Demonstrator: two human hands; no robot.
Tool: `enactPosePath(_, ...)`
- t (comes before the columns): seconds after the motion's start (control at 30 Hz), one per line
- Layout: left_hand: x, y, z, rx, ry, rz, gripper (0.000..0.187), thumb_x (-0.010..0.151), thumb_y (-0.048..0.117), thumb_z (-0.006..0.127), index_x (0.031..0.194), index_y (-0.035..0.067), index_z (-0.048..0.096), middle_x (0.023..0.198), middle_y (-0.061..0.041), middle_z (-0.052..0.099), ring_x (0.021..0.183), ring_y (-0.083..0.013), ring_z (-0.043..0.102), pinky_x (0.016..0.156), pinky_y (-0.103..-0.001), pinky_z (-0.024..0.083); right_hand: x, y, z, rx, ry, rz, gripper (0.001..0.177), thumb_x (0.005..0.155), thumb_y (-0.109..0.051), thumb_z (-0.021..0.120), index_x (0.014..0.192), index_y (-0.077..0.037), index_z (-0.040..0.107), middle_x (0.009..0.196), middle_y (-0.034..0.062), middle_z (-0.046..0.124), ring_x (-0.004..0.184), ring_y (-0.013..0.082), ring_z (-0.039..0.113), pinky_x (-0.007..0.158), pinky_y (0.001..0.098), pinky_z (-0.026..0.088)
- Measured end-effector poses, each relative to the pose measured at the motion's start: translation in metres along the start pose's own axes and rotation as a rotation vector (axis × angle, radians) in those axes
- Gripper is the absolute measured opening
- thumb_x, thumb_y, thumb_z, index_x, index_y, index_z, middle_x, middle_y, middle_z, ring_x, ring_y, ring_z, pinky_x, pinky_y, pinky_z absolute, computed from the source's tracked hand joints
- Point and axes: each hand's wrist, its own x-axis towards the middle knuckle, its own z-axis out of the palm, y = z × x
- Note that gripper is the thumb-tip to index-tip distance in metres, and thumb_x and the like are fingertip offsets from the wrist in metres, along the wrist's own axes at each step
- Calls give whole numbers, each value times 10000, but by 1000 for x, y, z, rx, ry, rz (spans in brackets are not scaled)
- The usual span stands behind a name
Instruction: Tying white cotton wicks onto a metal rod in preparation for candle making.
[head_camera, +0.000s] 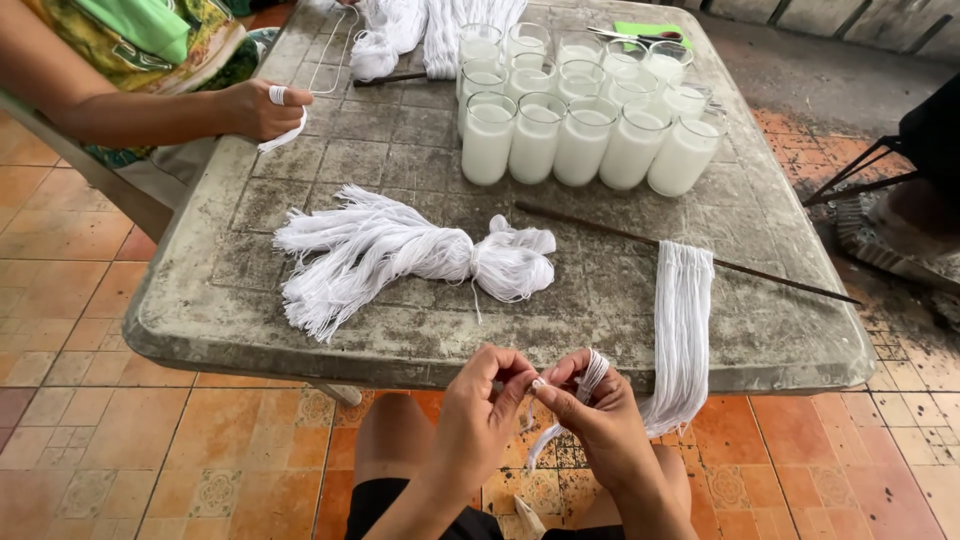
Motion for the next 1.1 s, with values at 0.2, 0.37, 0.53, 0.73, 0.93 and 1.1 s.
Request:
enactPosePath(0.2,-3,21,-10,-274,-96,-106,289,1047,229,470,1144,74,694,1039,-80,698,860,-133,696,632,-248,622,3,9,-6,-9,82,-21,118,876,13,782,914,-32,680,746,61,682,651,81,568,582,190,404)
enactPosePath(0.37,0,22,-10,64,87,213,65,965,114,696,981,51,690,926,-79,667,779,-185,692,648,-285,574,2,8,-3,-150,94,-63,102,887,-27,778,887,-40,676,550,-28,463,462,42,341,418,202,225)
enactPosePath(0.53,-3,7,-11,95,119,223,108,962,103,722,906,62,640,845,-54,648,723,-174,645,638,-295,527,3,10,-6,-126,110,-25,63,916,-41,744,937,-27,686,579,-5,472,472,70,331,427,233,221)
enactPosePath(0.73,-9,-10,-8,-464,-153,-234,200,1015,322,635,981,124,631,798,22,588,631,-61,477,529,-202,413,0,11,0,-115,89,49,81,938,-80,725,965,-44,658,627,-24,477,535,73,355,490,239,270)
enactPosePath(0.93,-3,-7,-11,-444,-38,-309,233,983,292,636,1040,68,663,868,-65,719,758,-120,683,712,-247,614,-1,4,12,-7,-127,186,441,1061,-376,435,1111,9,645,973,184,737,467,99,329,457,223,246)
enactPosePath(1.1,-2,-9,-13,-367,-15,-322,200,985,289,645,975,92,681,869,-25,721,763,-95,661,658,-211,538,-4,5,11,79,-135,252,134,1018,-159,603,1050,-29,602,720,59,600,468,41,286,462,196,189)
